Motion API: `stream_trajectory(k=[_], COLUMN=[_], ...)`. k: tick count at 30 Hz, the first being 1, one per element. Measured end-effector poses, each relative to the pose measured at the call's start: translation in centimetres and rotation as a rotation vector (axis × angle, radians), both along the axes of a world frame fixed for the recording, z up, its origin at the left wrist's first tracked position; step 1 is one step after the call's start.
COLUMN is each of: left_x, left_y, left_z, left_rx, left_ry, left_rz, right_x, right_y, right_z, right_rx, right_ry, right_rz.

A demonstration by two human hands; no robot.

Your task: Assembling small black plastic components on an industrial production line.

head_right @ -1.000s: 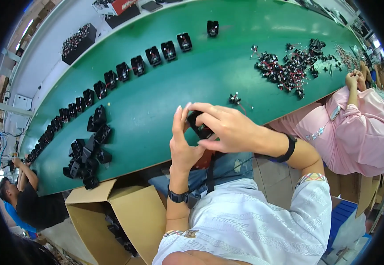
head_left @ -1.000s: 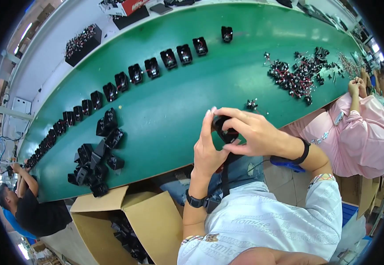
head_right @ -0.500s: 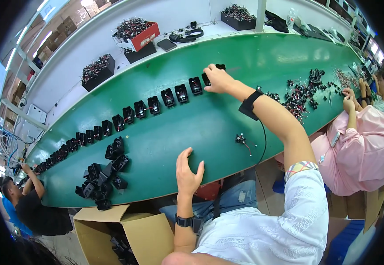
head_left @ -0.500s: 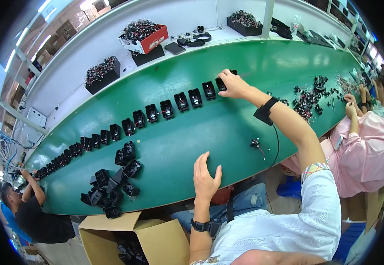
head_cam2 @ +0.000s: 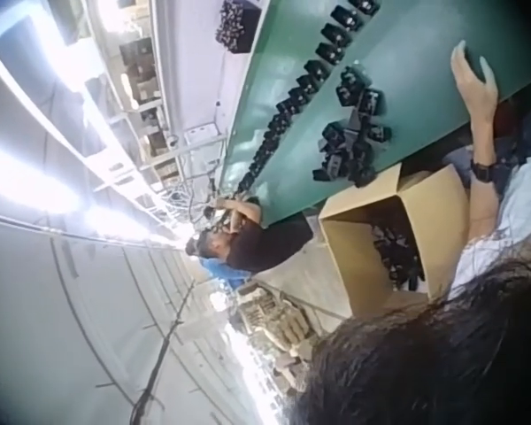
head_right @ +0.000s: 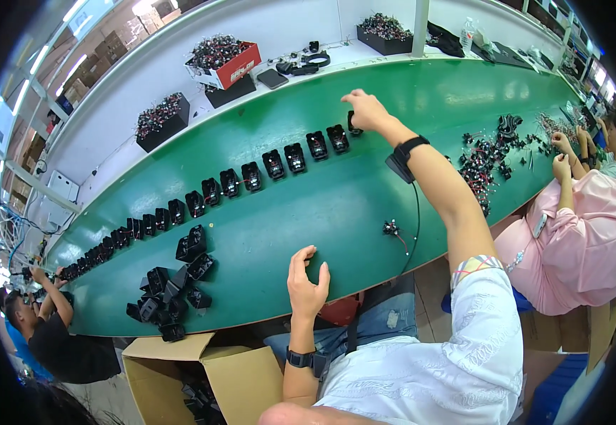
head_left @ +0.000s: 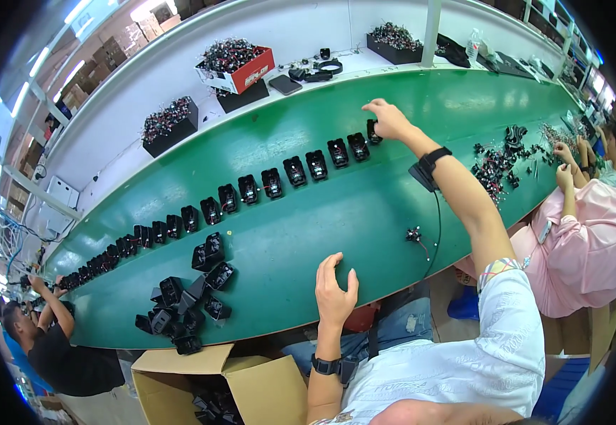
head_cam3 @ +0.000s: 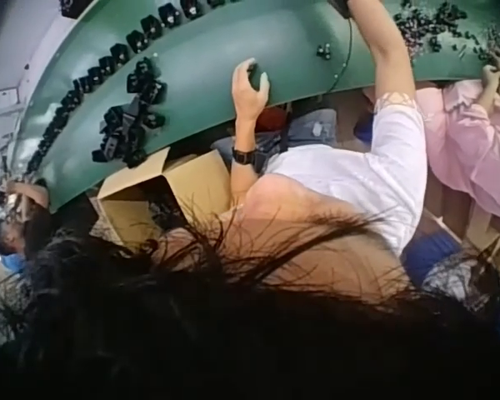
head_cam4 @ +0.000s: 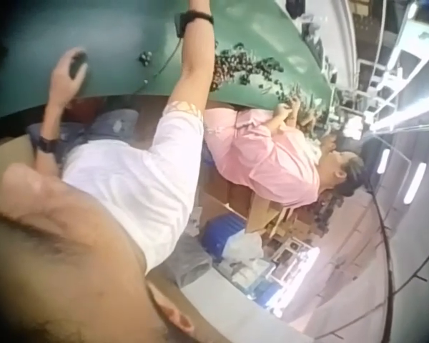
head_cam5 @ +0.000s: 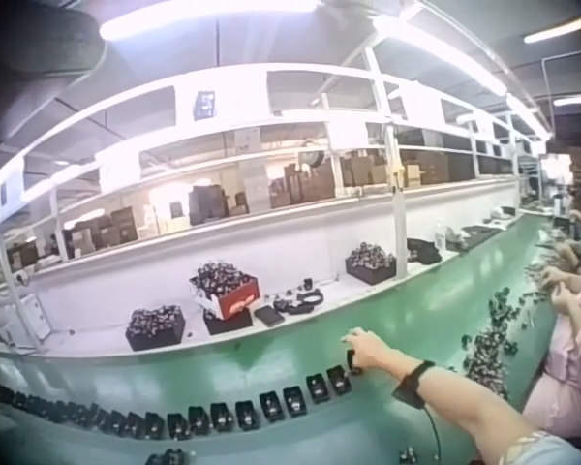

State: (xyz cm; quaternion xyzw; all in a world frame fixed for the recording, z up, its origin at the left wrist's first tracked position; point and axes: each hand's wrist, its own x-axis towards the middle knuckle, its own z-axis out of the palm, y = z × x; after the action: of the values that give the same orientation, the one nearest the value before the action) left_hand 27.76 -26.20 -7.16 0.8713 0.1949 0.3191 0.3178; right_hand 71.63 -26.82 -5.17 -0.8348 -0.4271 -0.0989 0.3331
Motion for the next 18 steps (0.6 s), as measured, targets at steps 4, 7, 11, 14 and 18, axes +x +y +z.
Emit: stream_trajectory(k=[4,7,11,14,18], left_x=[-0.6,-2.1,-4.9,-6.4,-7.7], left_y=[-0.3,0.5,3.2,5.4,8.5], left_z=[1.1,2.3,4.5,6.6,8.1], left_rx=[-0.131,-0.153,-0.132,-0.119,-0.002], left_ry=[-0.044,-0.052,-0.108,-0.146,-0.179], left_rz=[-0.019,0.021,0.155,0.232,0.351], right_x=[1.8,1.5,0.3,-0.3,-0.9], right_y=[-0.1,-0.1,-0.9,-1.1,-0.6], right_z=[-2.0,-1.9,-1.0,-1.1,-0.9], right_rx=[-0.351,-0.392,-0.413,-0.356,-0.358], right_ry=[-0.047,-0.009,-0.036,-0.118,-0.002], right_rz=[0.214,0.281,0.415,0.483,0.427])
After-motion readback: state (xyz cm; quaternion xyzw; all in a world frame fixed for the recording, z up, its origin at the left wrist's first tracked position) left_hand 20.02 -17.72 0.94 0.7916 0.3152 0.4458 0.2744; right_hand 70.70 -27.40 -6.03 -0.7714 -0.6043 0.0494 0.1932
